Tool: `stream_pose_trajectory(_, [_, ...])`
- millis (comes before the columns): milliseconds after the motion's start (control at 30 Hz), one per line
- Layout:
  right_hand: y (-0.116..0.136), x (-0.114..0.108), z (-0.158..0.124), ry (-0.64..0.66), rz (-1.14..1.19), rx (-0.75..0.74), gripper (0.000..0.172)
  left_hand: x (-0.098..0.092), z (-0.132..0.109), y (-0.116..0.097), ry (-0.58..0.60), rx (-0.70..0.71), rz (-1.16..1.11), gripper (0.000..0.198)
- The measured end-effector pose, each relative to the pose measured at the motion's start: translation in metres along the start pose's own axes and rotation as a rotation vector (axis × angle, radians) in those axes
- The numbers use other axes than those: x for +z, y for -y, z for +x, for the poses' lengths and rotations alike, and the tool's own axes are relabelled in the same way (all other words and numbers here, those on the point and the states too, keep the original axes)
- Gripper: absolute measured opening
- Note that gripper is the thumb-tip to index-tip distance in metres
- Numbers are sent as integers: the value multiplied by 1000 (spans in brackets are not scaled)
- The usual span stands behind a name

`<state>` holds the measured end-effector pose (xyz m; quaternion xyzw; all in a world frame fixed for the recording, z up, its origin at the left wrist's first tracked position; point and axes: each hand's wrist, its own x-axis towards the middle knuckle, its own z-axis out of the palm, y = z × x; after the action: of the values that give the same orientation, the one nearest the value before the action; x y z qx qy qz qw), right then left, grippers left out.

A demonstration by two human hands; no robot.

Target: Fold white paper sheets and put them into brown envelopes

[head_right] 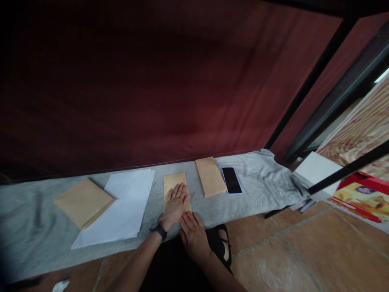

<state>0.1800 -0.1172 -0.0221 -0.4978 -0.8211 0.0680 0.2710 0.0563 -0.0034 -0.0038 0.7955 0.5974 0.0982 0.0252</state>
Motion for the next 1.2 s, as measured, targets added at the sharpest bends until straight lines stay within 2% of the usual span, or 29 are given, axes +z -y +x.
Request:
stream_pose_trajectory(200, [2,-7,1,23,13,-9,52,6,22,9,-45,10,0,58])
stream_pose_trajectory(467, [2,-10,3,49,23,-18,55,-1,39,15,-57,-34,-3,53])
stream_pose_trajectory(633, [3,-10,3,26,16,-15,53,-3,44,18,-42,-91,16,53])
stream_pose_trajectory(733, [4,-10,3,21,10,-14,52,-3,40,20,-34,-78,19,54])
stream_pose_trajectory(867, [4,-9,2,7,-8,-21,52,-2,21,22,-26,-22,17,53])
stream_pose_trajectory(1033, [2,-5,2,16,-28,-19,50,9,-27,23,-65,16,-79,54])
stream_pose_trajectory(1100, [1,-4,2,31,-35,-17,50,15,-51,22,-122,-45,-180,53])
stream_pose_trajectory(1200, [1,-6,3,52,-26,-22,52,20,-83,19,-229,-218,-387,51])
